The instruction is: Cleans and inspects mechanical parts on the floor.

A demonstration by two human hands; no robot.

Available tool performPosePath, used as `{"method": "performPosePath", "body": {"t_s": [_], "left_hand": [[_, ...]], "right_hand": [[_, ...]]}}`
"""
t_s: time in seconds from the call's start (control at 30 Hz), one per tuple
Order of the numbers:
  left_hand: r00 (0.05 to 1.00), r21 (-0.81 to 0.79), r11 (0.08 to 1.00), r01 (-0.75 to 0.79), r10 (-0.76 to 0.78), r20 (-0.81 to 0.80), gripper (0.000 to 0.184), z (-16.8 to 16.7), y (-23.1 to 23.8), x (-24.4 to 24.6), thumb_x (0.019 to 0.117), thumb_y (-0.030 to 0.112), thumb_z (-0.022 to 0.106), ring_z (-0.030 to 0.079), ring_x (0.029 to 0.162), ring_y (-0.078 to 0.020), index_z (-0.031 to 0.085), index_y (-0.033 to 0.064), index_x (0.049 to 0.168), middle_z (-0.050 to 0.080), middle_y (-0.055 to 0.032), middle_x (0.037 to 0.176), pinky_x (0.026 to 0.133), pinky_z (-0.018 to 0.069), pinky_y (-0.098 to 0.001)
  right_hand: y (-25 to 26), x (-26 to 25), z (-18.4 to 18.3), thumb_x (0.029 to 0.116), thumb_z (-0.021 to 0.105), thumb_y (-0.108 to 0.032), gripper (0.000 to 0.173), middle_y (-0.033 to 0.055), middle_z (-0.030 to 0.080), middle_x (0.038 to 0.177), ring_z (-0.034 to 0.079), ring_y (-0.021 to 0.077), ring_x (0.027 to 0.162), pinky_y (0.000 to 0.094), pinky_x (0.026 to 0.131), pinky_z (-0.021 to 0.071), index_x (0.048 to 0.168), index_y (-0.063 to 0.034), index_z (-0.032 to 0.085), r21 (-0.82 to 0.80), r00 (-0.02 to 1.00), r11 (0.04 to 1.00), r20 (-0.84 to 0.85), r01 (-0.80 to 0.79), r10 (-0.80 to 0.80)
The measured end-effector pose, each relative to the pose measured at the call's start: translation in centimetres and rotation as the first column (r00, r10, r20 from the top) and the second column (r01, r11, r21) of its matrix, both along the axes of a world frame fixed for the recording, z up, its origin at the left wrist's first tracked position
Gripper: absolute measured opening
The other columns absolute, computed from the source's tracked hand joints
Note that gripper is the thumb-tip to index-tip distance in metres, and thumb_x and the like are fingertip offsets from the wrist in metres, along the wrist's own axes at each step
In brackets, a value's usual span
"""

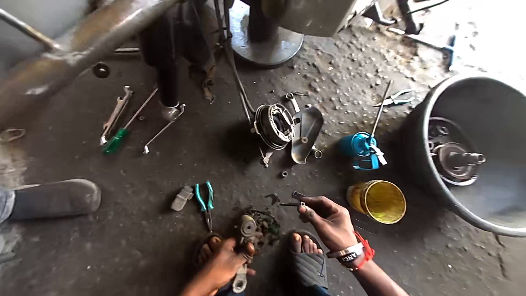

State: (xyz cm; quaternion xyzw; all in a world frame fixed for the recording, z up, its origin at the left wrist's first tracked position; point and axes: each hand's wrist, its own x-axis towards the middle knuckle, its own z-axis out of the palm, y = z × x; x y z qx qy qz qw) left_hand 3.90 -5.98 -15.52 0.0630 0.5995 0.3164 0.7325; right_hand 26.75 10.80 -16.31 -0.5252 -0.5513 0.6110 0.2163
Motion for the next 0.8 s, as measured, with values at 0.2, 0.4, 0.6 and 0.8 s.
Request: {"method": "performPosePath", "body": {"t_s": [0.2, 0.4, 0.6, 0.8], "left_hand": [[0.991, 0.004, 0.999, 0.054, -0.054, 0.119, 0.037, 1.3, 0.5, 0.1, 0.0999, 0.017, 0.067, 0.075, 0.094, -0.0244, 0.058, 0.0063, 0.134, 0.074, -0.007, 0.107, 0.078, 0.0656, -0.0423], [0.991, 0.074, 0.989, 0.128, -0.131, 0.041, 0.042, 1.4, 1.1, -0.4, 0.0964, 0.024, 0.073, 0.075, 0.088, -0.021, 0.059, 0.0099, 0.133, 0.073, -0.0053, 0.107, 0.072, 0.0662, -0.0381], [0.851, 0.049, 0.896, 0.441, -0.4, -0.341, 0.044, 1.6, 1.8, -0.7, 0.0973, 0.047, 0.067, 0.068, 0.075, -0.0099, 0.064, 0.0072, 0.116, 0.068, -0.0019, 0.09, 0.073, 0.0591, -0.0295], [0.867, 0.036, 0.916, 0.4, -0.365, -0.34, 0.039, 1.6, 2.0, -0.7, 0.1017, 0.043, 0.06, 0.065, 0.067, -0.012, 0.062, 0.0078, 0.117, 0.065, -0.0025, 0.083, 0.066, 0.0577, -0.0309]], "right_hand": [[-1.5, -1.8, 2.3, 0.091, 0.078, -0.012, 0.02, 0.0069, 0.078, 0.099, 0.075, 0.0124, 0.087, 0.0319, 0.082, 0.0647, 0.107, 0.0004, 0.075, 0.3, 0.887, 0.881, -0.172, -0.366, 0.428], [-2.0, -1.9, 1.7, 0.0921, 0.077, -0.015, 0.019, 0.0049, 0.078, 0.098, 0.074, 0.0108, 0.088, 0.0299, 0.082, 0.0639, 0.106, -0.0023, 0.076, 0.366, 0.87, 0.839, -0.13, -0.403, 0.475], [-2.0, -2.0, 2.1, 0.0931, 0.077, -0.015, 0.017, 0.0058, 0.078, 0.099, 0.074, 0.0109, 0.09, 0.0293, 0.083, 0.0635, 0.106, -0.0029, 0.076, 0.435, 0.891, 0.83, -0.12, -0.348, 0.437], [-2.3, -1.9, 1.6, 0.0928, 0.076, -0.013, 0.013, 0.0082, 0.076, 0.107, 0.073, 0.0116, 0.096, 0.0246, 0.081, 0.0619, 0.104, -0.0067, 0.077, 0.521, 0.834, 0.729, -0.056, -0.445, 0.549]]}}
